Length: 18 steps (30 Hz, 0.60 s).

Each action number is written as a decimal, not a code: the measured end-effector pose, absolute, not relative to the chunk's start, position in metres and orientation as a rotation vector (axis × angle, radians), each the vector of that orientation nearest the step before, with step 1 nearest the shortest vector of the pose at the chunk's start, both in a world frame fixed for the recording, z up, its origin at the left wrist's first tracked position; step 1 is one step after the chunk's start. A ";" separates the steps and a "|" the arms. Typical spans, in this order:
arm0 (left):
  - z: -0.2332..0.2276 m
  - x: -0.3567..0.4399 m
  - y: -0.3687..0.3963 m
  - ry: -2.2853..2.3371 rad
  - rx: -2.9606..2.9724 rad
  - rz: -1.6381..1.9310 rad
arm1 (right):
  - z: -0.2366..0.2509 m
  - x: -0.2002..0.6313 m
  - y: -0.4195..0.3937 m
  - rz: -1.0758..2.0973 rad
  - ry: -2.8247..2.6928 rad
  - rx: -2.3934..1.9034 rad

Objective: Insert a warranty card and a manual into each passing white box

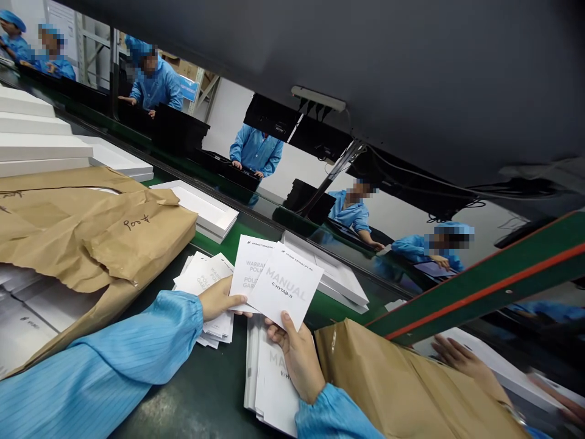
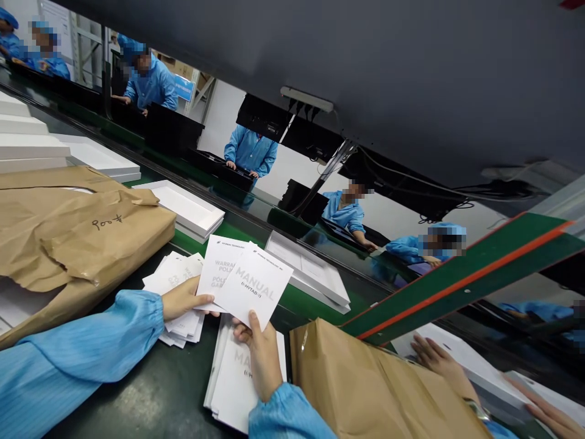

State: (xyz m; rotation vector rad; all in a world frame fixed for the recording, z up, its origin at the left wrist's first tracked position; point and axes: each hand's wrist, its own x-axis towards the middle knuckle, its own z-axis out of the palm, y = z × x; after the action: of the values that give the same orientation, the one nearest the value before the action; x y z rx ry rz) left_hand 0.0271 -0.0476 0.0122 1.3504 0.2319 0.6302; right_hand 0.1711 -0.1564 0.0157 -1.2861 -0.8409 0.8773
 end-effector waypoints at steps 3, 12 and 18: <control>0.012 0.027 -0.047 0.216 1.353 0.633 | 0.014 0.172 -0.156 0.863 -0.847 -1.291; 0.011 0.027 -0.047 0.225 1.375 0.645 | 0.010 0.175 -0.157 0.833 -0.890 -1.297; 0.015 0.025 -0.049 0.227 1.385 0.642 | 0.010 0.175 -0.157 0.827 -0.905 -1.300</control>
State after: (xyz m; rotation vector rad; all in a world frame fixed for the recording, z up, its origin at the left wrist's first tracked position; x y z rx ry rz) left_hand 0.0249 -0.0489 0.0152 1.3847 0.2266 0.6417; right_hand 0.1749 -0.1565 0.0097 -1.2999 -0.9054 0.8272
